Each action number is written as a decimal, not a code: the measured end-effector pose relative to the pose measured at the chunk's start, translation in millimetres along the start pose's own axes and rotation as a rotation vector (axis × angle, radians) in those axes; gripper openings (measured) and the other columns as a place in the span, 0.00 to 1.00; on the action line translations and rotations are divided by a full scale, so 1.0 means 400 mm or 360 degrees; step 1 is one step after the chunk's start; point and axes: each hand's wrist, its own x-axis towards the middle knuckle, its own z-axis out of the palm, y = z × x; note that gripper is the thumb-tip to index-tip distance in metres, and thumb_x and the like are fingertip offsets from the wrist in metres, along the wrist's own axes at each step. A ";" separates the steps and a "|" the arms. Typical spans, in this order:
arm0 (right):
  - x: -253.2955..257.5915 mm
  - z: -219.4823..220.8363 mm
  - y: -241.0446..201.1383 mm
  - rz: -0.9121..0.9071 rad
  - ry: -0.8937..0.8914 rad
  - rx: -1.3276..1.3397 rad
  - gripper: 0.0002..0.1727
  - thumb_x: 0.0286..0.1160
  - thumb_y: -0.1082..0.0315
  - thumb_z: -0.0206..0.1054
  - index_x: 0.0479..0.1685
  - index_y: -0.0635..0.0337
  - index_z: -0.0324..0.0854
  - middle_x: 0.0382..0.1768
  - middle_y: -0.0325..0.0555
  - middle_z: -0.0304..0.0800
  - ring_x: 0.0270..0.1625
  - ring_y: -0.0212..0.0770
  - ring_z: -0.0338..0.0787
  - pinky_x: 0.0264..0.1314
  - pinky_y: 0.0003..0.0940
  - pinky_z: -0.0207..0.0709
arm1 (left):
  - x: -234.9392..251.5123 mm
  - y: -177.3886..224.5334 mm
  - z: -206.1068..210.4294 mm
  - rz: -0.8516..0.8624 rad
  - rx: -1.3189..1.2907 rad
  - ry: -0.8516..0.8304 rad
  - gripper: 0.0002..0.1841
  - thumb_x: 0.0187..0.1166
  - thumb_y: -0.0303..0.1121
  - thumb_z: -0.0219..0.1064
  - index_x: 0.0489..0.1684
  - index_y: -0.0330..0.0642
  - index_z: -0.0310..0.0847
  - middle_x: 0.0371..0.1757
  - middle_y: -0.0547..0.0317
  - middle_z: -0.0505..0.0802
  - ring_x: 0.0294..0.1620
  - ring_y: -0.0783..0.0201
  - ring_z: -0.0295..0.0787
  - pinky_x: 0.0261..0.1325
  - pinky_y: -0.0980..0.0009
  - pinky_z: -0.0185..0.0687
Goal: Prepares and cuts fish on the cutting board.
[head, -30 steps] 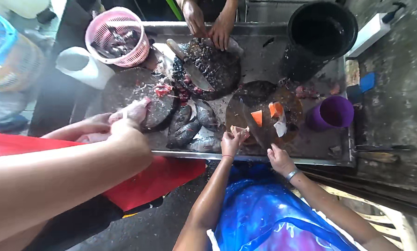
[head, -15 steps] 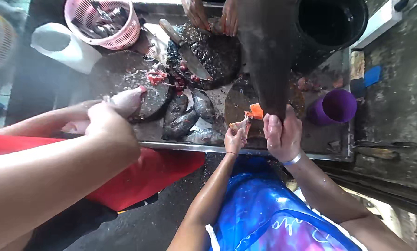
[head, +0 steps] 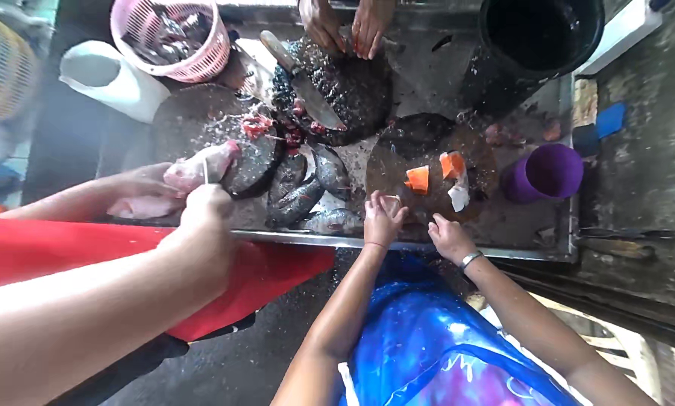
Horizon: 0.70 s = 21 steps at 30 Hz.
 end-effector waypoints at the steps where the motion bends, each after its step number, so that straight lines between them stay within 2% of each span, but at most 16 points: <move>1: -0.020 -0.020 -0.005 -0.0027 0.0060 0.0015 0.18 0.93 0.58 0.52 0.61 0.62 0.79 0.33 0.59 0.88 0.40 0.58 0.92 0.46 0.60 0.84 | 0.013 0.008 -0.003 0.0050 0.0145 -0.0037 0.45 0.66 0.49 0.81 0.87 0.51 0.64 0.75 0.34 0.79 0.58 0.39 0.90 0.58 0.41 0.89; 3: -0.057 -0.059 -0.006 -0.0077 0.0201 0.0068 0.20 0.93 0.58 0.52 0.63 0.63 0.80 0.33 0.59 0.88 0.39 0.57 0.91 0.47 0.60 0.83 | 0.036 0.007 -0.022 0.0068 0.0248 -0.0045 0.46 0.59 0.42 0.84 0.86 0.55 0.67 0.76 0.31 0.77 0.55 0.36 0.91 0.54 0.38 0.90; 5: -0.086 -0.093 0.015 -0.0048 0.0210 0.0215 0.21 0.93 0.57 0.50 0.65 0.63 0.80 0.32 0.57 0.88 0.35 0.53 0.90 0.43 0.57 0.84 | 0.054 -0.012 -0.056 0.0000 0.0203 0.0016 0.46 0.60 0.40 0.84 0.86 0.51 0.67 0.76 0.29 0.77 0.59 0.32 0.88 0.57 0.36 0.88; 7: -0.110 -0.115 0.062 0.0110 0.0005 0.0556 0.21 0.95 0.54 0.47 0.67 0.59 0.75 0.22 0.45 0.76 0.17 0.39 0.78 0.21 0.39 0.80 | 0.065 -0.023 -0.080 -0.0010 0.0185 0.0070 0.44 0.63 0.44 0.81 0.86 0.49 0.66 0.75 0.28 0.77 0.61 0.33 0.87 0.60 0.37 0.86; 8: -0.130 -0.124 0.092 0.0235 -0.0145 0.0791 0.19 0.96 0.54 0.46 0.68 0.57 0.72 0.19 0.40 0.71 0.12 0.35 0.72 0.14 0.33 0.75 | 0.062 -0.016 -0.080 0.0020 0.0212 0.0067 0.44 0.66 0.49 0.79 0.86 0.50 0.65 0.76 0.28 0.77 0.61 0.34 0.88 0.59 0.37 0.87; 9: -0.151 -0.129 0.127 0.0373 -0.0273 0.0977 0.19 0.97 0.54 0.45 0.70 0.55 0.70 0.19 0.38 0.69 0.10 0.34 0.69 0.12 0.31 0.73 | 0.058 0.003 -0.074 0.0067 0.0268 0.0044 0.46 0.67 0.56 0.78 0.88 0.52 0.63 0.77 0.28 0.75 0.60 0.33 0.88 0.57 0.37 0.87; 11: -0.195 -0.117 0.204 0.0606 -0.0413 0.1147 0.18 0.97 0.53 0.45 0.69 0.53 0.70 0.18 0.37 0.69 0.09 0.33 0.66 0.10 0.30 0.69 | 0.044 0.049 -0.032 0.0193 0.0387 0.0001 0.52 0.65 0.64 0.78 0.91 0.55 0.59 0.80 0.28 0.73 0.61 0.30 0.86 0.52 0.33 0.87; 12: -0.207 -0.106 0.232 0.0687 -0.0442 0.1195 0.18 0.97 0.53 0.45 0.68 0.52 0.71 0.18 0.37 0.68 0.09 0.32 0.65 0.10 0.30 0.68 | 0.049 0.073 -0.005 0.0223 0.0464 -0.0005 0.54 0.62 0.66 0.78 0.93 0.59 0.57 0.82 0.31 0.72 0.65 0.30 0.84 0.51 0.34 0.88; 13: -0.211 -0.092 0.252 0.0744 -0.0458 0.1252 0.18 0.97 0.52 0.45 0.68 0.52 0.70 0.18 0.37 0.68 0.09 0.32 0.65 0.10 0.29 0.67 | 0.059 0.088 0.025 0.0242 0.0537 0.0006 0.56 0.61 0.67 0.79 0.94 0.63 0.54 0.84 0.32 0.70 0.69 0.29 0.81 0.51 0.34 0.87; 15: -0.187 -0.066 0.254 0.0771 -0.0460 0.1337 0.18 0.97 0.51 0.44 0.66 0.51 0.70 0.18 0.37 0.67 0.10 0.31 0.64 0.10 0.28 0.67 | 0.086 0.101 0.061 0.0286 0.0610 0.0027 0.53 0.67 0.60 0.79 0.95 0.66 0.51 0.87 0.32 0.65 0.72 0.27 0.77 0.51 0.34 0.86; 17: -0.120 -0.067 0.220 0.0697 -0.0426 0.1329 0.18 0.97 0.52 0.44 0.64 0.54 0.70 0.19 0.37 0.67 0.10 0.32 0.66 0.10 0.28 0.69 | 0.130 0.123 0.064 0.0302 0.0613 0.0016 0.48 0.72 0.55 0.76 0.95 0.66 0.52 0.88 0.31 0.64 0.73 0.27 0.76 0.55 0.35 0.86; 21: 0.031 -0.097 0.111 0.0657 -0.0310 0.1234 0.21 0.98 0.51 0.43 0.64 0.58 0.70 0.19 0.39 0.67 0.11 0.33 0.68 0.13 0.30 0.72 | 0.245 0.194 0.021 0.0307 0.0545 -0.0050 0.45 0.76 0.48 0.75 0.94 0.54 0.55 0.86 0.24 0.64 0.76 0.24 0.74 0.66 0.35 0.82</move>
